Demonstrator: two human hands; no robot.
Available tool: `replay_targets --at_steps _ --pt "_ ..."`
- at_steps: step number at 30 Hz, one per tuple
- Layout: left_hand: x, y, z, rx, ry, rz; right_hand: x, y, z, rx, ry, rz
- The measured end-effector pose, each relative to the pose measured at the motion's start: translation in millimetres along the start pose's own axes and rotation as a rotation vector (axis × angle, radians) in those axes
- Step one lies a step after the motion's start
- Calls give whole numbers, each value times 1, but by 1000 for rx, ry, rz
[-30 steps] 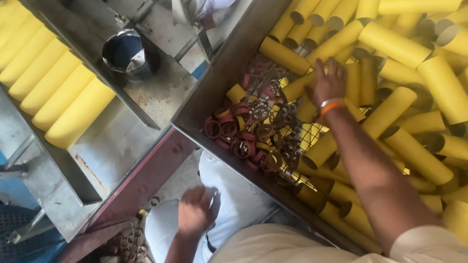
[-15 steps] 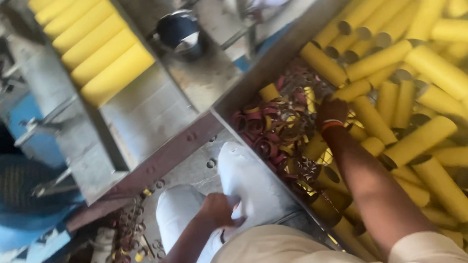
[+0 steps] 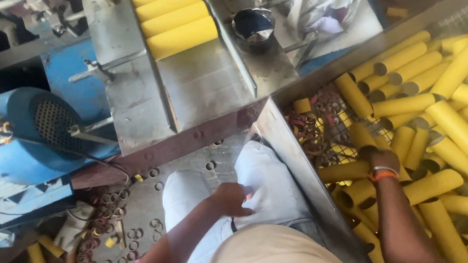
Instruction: The person repeatedly picks up yellow cylindrical objects from a wire basket and places them onto a conveyor belt. The person handles the cylinders one at a time, moving them from the basket to the belt in a continuous loop.
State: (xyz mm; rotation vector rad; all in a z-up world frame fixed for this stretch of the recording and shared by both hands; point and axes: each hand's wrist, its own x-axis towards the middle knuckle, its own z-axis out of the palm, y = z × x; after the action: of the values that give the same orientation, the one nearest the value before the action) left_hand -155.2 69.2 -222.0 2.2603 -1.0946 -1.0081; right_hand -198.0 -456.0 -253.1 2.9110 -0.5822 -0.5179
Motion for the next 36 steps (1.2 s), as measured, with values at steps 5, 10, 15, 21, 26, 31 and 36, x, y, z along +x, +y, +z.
replay_targets --at_steps 5,10,15,21,26,31,36 --pt "-10 15 -29 -103 310 70 -26 -1 -4 603 13 343" --pt "-39 40 -103 -197 608 193 -39 -16 -88 750 365 70" --pt "-78 78 -190 -19 1015 357 -66 -56 -250 1042 794 -418" --pt "-89 116 -257 234 1219 358 -62 -199 -359 1485 728 -865" --pt "-51 91 -290 389 1207 138 -10 -301 -350 1507 493 -832" --pt "-6 20 -299 502 678 -362 28 -353 -327 637 765 -947" --pt "31 -38 -286 635 516 -523 29 -296 -310 771 719 -981"
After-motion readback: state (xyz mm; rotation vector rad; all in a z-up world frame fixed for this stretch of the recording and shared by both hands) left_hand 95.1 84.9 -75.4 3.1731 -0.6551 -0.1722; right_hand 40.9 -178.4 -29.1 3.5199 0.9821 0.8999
